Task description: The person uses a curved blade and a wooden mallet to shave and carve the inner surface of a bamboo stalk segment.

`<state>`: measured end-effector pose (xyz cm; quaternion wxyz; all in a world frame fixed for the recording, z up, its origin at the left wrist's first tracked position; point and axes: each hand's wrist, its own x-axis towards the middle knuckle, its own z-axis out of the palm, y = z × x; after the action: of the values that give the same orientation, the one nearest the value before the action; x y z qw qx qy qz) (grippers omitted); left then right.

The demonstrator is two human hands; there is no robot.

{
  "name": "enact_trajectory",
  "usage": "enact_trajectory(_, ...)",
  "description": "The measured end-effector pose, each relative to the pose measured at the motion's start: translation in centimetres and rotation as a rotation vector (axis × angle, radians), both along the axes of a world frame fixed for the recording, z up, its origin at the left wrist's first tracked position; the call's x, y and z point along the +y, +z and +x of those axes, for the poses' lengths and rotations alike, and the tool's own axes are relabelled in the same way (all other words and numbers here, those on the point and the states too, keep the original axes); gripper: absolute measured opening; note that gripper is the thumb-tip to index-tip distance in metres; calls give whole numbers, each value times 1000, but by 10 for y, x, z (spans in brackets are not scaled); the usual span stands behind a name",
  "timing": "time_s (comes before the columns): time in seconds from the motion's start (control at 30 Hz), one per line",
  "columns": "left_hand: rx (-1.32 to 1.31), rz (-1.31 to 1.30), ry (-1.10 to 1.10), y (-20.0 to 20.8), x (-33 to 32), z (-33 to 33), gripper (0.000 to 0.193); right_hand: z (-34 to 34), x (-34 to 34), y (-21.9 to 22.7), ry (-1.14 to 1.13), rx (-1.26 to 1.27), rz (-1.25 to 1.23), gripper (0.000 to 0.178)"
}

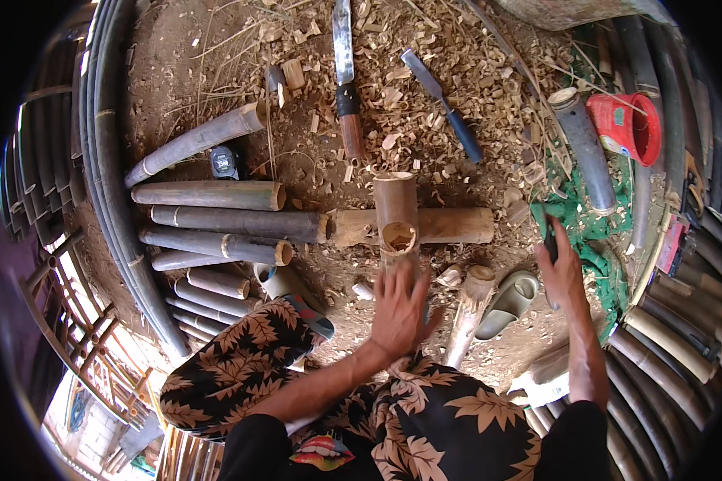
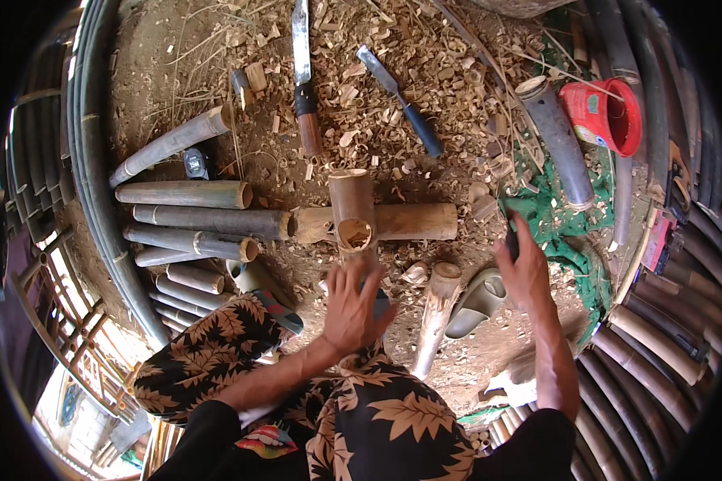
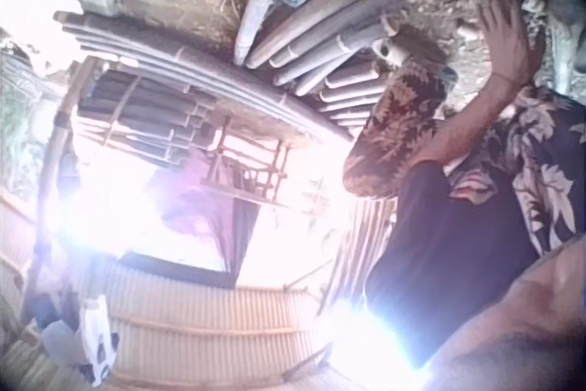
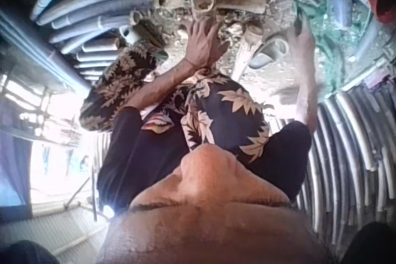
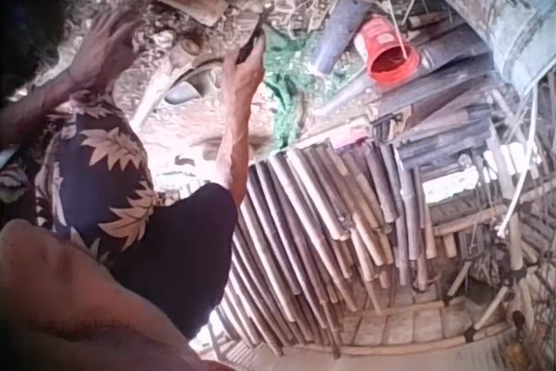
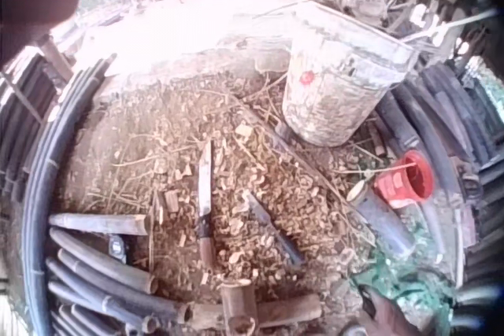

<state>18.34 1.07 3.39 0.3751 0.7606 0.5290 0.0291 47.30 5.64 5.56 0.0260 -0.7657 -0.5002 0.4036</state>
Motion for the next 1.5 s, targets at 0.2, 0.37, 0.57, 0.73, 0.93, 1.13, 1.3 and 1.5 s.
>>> enact_trajectory(0.2, -1232, -1320, 802, 3, 6, 29, 59, -68, 45, 16, 821, 234, -81, 36)
enact_trajectory(0.37, -1420, -1556, 1548, -19, 30, 49, 34, -108, 95, -13, 1247, 122, -177, 28)
enact_trajectory(0.57, -1282, -1495, 1684, -21, 44, 38, 27, -112, 106, -38, 1152, 279, -423, 23)
enact_trajectory(0.73, -861, -1424, 1519, -20, 44, 30, 37, -112, 67, -41, 882, 369, -478, 24)
enact_trajectory(0.93, -575, -1305, 1156, -29, 36, 8, 42, -122, 13, -45, 397, 597, -362, 36)
enact_trajectory(1.13, -297, -1305, 656, -19, 70, -15, 49, -152, -28, -44, 198, 607, -269, 33)
enact_trajectory(1.3, -206, -680, 96, 22, 79, -34, 63, -163, -33, -14, -415, 776, -189, 29)
enact_trajectory(1.5, 95, -479, -171, 58, 87, -77, 85, -195, -29, -11, -1245, 1777, -534, 24)
